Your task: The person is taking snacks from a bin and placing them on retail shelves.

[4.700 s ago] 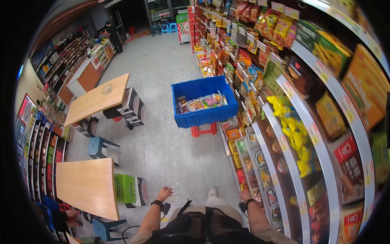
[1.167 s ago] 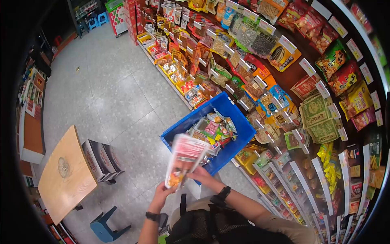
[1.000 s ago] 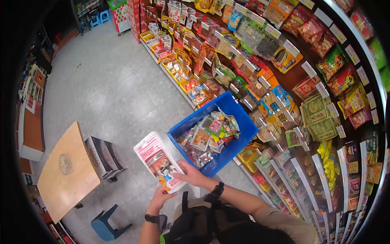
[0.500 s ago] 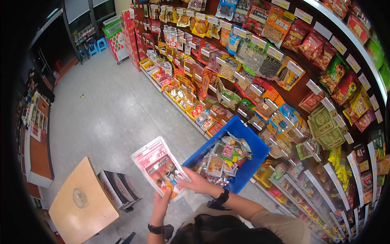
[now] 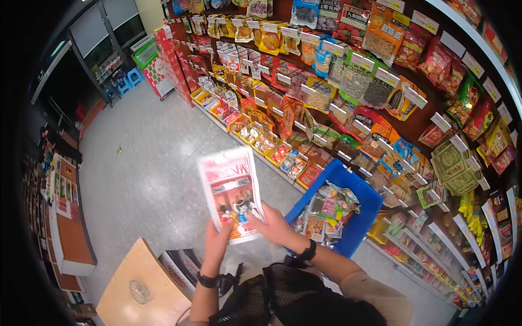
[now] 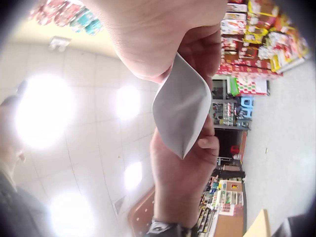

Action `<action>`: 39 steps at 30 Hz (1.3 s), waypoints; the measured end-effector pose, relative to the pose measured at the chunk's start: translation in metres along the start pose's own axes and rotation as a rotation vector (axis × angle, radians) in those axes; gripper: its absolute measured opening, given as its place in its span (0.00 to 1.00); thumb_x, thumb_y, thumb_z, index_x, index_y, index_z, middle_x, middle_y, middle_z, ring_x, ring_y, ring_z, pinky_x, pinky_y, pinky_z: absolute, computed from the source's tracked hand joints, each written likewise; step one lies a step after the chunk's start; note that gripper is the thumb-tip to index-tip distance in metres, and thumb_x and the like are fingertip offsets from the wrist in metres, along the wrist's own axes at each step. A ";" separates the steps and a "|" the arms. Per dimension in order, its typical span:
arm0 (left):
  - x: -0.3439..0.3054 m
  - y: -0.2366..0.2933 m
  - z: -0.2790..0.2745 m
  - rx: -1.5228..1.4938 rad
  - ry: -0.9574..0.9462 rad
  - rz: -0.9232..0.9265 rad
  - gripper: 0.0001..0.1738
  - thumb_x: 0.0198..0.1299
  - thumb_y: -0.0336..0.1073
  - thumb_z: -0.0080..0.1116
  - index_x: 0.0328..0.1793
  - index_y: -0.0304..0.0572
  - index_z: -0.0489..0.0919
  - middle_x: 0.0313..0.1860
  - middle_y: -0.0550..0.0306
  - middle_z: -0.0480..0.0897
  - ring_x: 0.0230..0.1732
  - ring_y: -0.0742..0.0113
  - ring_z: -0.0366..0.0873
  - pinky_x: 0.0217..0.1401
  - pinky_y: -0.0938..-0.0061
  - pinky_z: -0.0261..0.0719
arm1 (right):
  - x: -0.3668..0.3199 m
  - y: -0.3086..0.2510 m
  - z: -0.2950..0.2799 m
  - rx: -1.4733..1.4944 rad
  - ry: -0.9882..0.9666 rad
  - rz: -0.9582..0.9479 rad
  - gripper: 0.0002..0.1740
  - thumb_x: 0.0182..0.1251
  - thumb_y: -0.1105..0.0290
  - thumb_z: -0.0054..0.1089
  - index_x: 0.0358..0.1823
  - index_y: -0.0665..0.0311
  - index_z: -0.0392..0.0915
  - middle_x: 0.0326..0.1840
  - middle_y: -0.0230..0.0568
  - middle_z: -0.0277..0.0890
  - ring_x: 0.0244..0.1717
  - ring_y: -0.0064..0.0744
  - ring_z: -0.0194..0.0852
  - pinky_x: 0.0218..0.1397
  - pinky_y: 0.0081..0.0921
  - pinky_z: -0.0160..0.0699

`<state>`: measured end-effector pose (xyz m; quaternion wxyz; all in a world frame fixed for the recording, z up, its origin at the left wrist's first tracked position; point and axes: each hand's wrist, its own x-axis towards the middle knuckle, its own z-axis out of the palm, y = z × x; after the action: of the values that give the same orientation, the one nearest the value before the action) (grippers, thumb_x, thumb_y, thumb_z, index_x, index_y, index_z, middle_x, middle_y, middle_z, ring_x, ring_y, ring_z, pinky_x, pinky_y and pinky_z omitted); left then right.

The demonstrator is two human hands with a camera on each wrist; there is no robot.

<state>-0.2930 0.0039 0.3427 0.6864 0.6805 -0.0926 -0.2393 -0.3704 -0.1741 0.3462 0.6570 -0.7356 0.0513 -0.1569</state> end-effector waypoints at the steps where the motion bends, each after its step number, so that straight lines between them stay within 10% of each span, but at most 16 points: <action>1: 0.013 -0.005 -0.007 -0.007 -0.033 -0.095 0.24 0.65 0.33 0.60 0.64 0.31 0.70 0.54 0.52 0.80 0.49 0.72 0.78 0.52 0.76 0.77 | 0.006 0.020 0.008 0.029 0.028 -0.008 0.21 0.73 0.66 0.55 0.61 0.70 0.69 0.47 0.44 0.80 0.44 0.29 0.81 0.49 0.27 0.78; 5: 0.043 0.002 -0.027 -0.031 -0.091 -0.108 0.18 0.68 0.36 0.57 0.59 0.31 0.75 0.50 0.57 0.82 0.48 0.73 0.78 0.52 0.77 0.76 | 0.028 0.044 0.027 0.277 -0.019 0.331 0.20 0.73 0.68 0.55 0.62 0.70 0.70 0.48 0.43 0.80 0.46 0.28 0.78 0.52 0.29 0.76; 12: 0.085 0.080 -0.109 0.352 -0.223 0.756 0.18 0.53 0.32 0.69 0.50 0.38 0.83 0.44 0.49 0.85 0.48 0.54 0.83 0.51 0.69 0.79 | 0.105 -0.041 0.058 -0.219 -0.086 -0.584 0.21 0.61 0.71 0.65 0.57 0.65 0.78 0.54 0.45 0.81 0.57 0.41 0.77 0.62 0.33 0.70; 14: 0.099 0.097 -0.140 0.307 -0.276 0.909 0.23 0.49 0.32 0.71 0.54 0.38 0.82 0.42 0.50 0.86 0.48 0.51 0.83 0.49 0.68 0.79 | 0.121 -0.048 0.090 -0.153 -0.074 -0.530 0.22 0.59 0.69 0.65 0.57 0.63 0.79 0.55 0.43 0.81 0.59 0.42 0.76 0.63 0.33 0.69; 18: 0.121 0.100 -0.202 -0.009 -0.251 0.369 0.38 0.52 0.31 0.71 0.70 0.39 0.68 0.41 0.50 0.86 0.48 0.64 0.83 0.51 0.74 0.78 | 0.153 -0.045 0.151 -0.010 -0.022 -0.159 0.23 0.64 0.72 0.62 0.61 0.66 0.74 0.56 0.41 0.80 0.58 0.38 0.77 0.64 0.33 0.70; 26: 0.185 0.092 -0.282 -0.106 -0.354 -0.044 0.20 0.72 0.33 0.51 0.65 0.29 0.70 0.55 0.55 0.79 0.55 0.76 0.75 0.58 0.76 0.73 | 0.220 -0.010 0.223 0.288 0.068 0.285 0.18 0.72 0.74 0.52 0.60 0.71 0.71 0.52 0.35 0.77 0.51 0.20 0.73 0.55 0.21 0.73; 35: 0.256 0.111 -0.302 -0.150 -0.366 0.501 0.22 0.56 0.32 0.67 0.57 0.37 0.80 0.59 0.49 0.80 0.58 0.60 0.78 0.63 0.64 0.72 | 0.295 -0.020 0.216 -0.010 -0.030 -0.212 0.13 0.58 0.81 0.61 0.45 0.65 0.84 0.50 0.44 0.81 0.52 0.37 0.79 0.58 0.32 0.74; 39: 0.312 0.095 -0.305 0.126 -0.417 0.390 0.34 0.48 0.33 0.73 0.63 0.38 0.75 0.57 0.46 0.81 0.57 0.57 0.79 0.64 0.65 0.74 | 0.336 0.018 0.201 -0.074 -0.040 -0.142 0.14 0.61 0.80 0.61 0.49 0.66 0.83 0.50 0.44 0.81 0.54 0.34 0.79 0.60 0.31 0.74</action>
<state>0.1348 0.1299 0.3562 0.6421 0.6272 -0.3752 -0.2314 0.0095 -0.0804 0.3661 0.6175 -0.7641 -0.0084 -0.1864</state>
